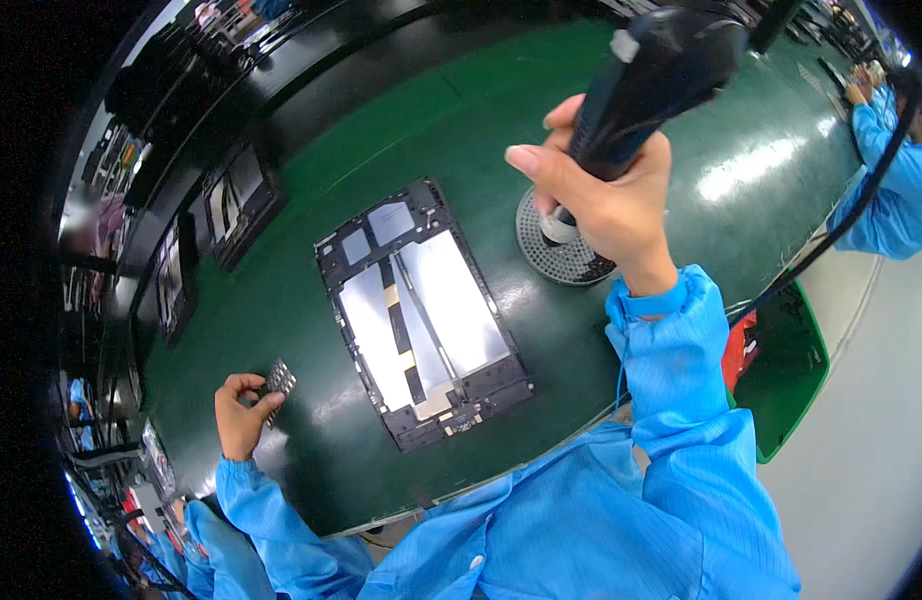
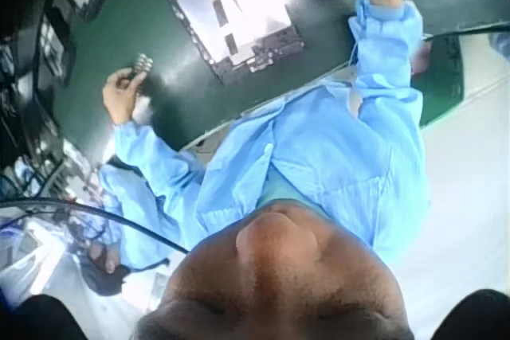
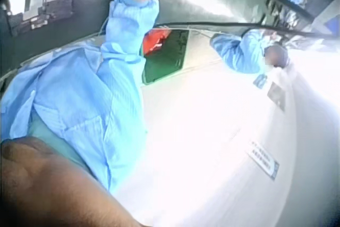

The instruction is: Assemble internal components and secure screws on electronic tablet devices at a workstation.

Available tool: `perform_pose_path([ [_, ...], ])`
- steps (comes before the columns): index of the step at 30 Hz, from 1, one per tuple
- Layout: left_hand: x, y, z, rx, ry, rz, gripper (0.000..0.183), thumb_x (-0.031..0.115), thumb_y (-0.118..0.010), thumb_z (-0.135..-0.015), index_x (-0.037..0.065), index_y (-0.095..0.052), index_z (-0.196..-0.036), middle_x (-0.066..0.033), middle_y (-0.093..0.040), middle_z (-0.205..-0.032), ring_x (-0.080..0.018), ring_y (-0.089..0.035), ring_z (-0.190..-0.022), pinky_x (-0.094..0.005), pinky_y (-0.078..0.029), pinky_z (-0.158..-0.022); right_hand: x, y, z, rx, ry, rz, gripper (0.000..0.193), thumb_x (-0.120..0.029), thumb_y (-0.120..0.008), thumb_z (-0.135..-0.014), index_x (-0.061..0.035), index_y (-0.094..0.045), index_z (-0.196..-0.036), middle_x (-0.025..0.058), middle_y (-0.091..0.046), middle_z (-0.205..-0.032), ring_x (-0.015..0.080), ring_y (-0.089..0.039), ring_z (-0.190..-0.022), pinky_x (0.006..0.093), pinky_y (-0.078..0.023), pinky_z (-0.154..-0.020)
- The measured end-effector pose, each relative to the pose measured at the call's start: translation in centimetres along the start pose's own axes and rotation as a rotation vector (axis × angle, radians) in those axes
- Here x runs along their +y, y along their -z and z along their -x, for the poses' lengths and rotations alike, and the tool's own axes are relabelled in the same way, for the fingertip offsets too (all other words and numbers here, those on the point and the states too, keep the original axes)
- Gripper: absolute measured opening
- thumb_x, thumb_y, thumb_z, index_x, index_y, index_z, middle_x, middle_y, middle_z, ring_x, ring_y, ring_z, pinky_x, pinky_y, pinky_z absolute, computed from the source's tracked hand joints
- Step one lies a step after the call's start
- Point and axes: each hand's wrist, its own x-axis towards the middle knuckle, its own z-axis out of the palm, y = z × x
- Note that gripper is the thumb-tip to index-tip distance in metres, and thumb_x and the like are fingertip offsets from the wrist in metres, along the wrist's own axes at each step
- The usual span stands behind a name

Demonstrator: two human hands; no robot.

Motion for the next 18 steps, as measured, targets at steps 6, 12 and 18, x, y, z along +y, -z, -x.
perform_pose_path([
  [6, 1.7, -0.4, -1.2, -0.141, 0.127, 0.326, 0.031, -0.004, -0.078, -0.060, -0.002, -0.061, -0.085, -0.0025, -0.059, -0.074, -0.0097, -0.053, -0.067, -0.0221, -0.046, -0.062, 0.8, 1.0, -0.2, 0.001, 0.011, 0.009, 0.028, 0.001, -0.076, -0.071, 0.0003, -0.056, -0.090, 0.0035, -0.059, -0.063, 0.0086, -0.056, -0.049, 0.0207, -0.042, -0.044],
  [12, 3.2, -0.8, -1.1, -0.165, 0.188, 0.416, 0.032, -0.008, -0.077, -0.061, -0.003, -0.061, -0.088, -0.0020, -0.058, -0.075, -0.0077, -0.052, -0.064, -0.0185, -0.047, -0.059, 1.6, 0.6, -0.2, -0.039, -0.009, 0.025, 0.029, 0.001, -0.077, -0.071, -0.0012, -0.055, -0.089, 0.0023, -0.058, -0.061, 0.0075, -0.055, -0.048, 0.0206, -0.042, -0.043],
  [18, 4.5, -1.2, -0.7, -0.137, -0.018, -0.021, 0.037, -0.002, -0.083, -0.054, -0.003, -0.061, -0.084, -0.0007, -0.054, -0.073, -0.0078, -0.048, -0.062, -0.0202, -0.042, -0.055, 1.5, 0.6, -0.2, -0.077, -0.033, 0.093, 0.028, 0.003, -0.073, -0.073, 0.0010, -0.054, -0.093, 0.0055, -0.060, -0.063, 0.0103, -0.055, -0.049, 0.0222, -0.042, -0.045],
])
